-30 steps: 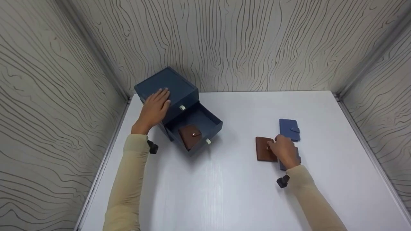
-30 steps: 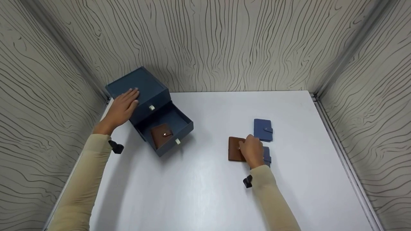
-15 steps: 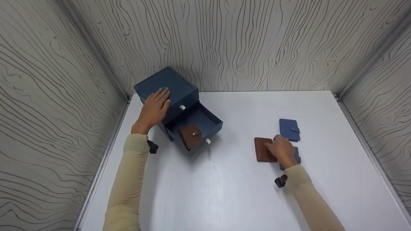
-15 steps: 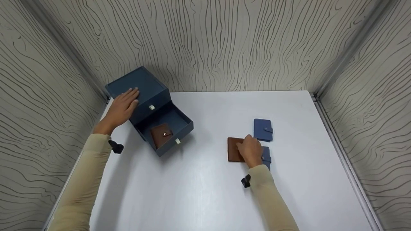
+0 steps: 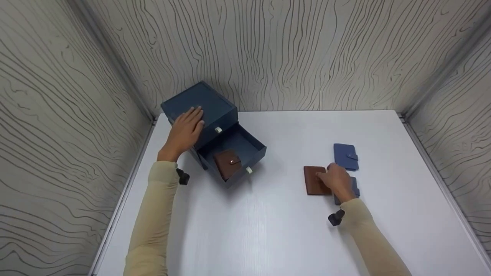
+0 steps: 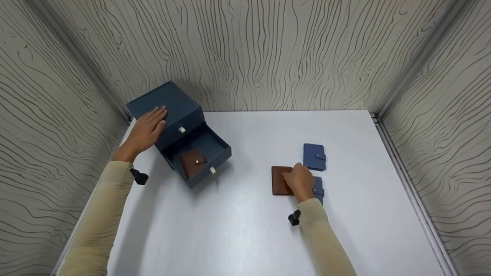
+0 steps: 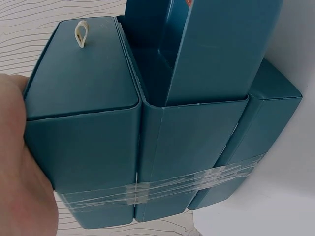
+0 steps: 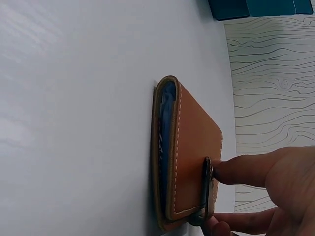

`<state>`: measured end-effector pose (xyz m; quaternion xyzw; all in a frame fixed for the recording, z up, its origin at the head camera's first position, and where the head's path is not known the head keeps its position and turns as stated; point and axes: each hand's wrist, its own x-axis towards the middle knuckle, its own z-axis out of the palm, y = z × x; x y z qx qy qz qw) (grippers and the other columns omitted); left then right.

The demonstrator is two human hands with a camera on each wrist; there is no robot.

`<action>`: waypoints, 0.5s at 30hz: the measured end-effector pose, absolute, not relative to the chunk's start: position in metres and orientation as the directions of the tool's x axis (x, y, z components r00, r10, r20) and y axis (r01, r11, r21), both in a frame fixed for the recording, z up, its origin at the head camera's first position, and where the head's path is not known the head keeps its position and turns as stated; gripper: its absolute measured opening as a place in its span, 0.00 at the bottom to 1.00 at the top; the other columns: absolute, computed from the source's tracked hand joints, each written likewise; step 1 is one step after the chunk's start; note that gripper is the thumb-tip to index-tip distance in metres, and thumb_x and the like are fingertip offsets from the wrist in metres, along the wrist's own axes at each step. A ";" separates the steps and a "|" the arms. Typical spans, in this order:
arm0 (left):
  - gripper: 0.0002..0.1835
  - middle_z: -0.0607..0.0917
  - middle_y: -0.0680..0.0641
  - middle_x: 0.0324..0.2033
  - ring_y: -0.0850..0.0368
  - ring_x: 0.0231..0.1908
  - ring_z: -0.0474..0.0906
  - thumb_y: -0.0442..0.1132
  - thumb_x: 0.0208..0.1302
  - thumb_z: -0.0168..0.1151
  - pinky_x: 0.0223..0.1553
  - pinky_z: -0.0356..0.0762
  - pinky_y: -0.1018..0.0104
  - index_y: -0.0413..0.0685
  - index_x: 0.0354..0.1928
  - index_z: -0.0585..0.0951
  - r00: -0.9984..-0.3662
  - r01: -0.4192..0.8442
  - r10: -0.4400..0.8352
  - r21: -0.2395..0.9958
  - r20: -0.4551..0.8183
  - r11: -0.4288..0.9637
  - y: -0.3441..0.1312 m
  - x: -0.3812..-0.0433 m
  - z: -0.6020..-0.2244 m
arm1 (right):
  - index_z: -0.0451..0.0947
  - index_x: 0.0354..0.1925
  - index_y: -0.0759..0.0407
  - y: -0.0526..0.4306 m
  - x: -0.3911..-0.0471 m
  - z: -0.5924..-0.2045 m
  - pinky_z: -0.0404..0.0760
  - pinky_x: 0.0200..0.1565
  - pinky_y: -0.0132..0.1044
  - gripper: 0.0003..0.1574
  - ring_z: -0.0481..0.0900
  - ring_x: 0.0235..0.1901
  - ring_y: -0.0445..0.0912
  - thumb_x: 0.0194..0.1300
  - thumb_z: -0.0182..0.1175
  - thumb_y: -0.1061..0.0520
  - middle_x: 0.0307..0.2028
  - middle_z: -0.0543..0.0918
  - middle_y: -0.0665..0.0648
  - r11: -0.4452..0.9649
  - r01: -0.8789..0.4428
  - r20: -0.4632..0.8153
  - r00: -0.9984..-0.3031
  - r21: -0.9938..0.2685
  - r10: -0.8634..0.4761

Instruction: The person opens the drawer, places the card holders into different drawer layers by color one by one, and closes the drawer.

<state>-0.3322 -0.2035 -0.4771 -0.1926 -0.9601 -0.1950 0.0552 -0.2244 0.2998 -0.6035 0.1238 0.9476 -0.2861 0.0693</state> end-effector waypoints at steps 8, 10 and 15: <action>0.31 0.61 0.44 0.84 0.44 0.85 0.52 0.51 0.89 0.38 0.86 0.46 0.43 0.44 0.84 0.61 -0.917 0.397 0.352 0.337 0.188 0.854 -0.204 -0.334 -0.478 | 0.77 0.58 0.80 0.302 -0.227 -0.603 0.84 0.37 0.48 0.34 0.82 0.39 0.57 0.75 0.63 0.48 0.50 0.85 0.77 0.778 0.291 -0.223 -0.955 -0.558 0.197; 0.31 0.61 0.44 0.84 0.44 0.85 0.52 0.51 0.89 0.38 0.86 0.46 0.43 0.44 0.83 0.61 -0.916 0.398 0.353 0.337 0.190 0.853 -0.204 -0.334 -0.477 | 0.77 0.59 0.80 0.302 -0.227 -0.604 0.84 0.38 0.48 0.35 0.83 0.40 0.57 0.74 0.64 0.48 0.51 0.85 0.77 0.771 0.295 -0.227 -0.953 -0.565 0.199; 0.31 0.61 0.43 0.83 0.43 0.85 0.52 0.51 0.89 0.39 0.86 0.46 0.42 0.43 0.83 0.61 -0.915 0.400 0.354 0.336 0.192 0.853 -0.205 -0.334 -0.477 | 0.77 0.60 0.78 0.301 -0.228 -0.605 0.85 0.44 0.51 0.34 0.83 0.45 0.59 0.74 0.64 0.48 0.54 0.84 0.77 0.754 0.301 -0.222 -0.953 -0.584 0.208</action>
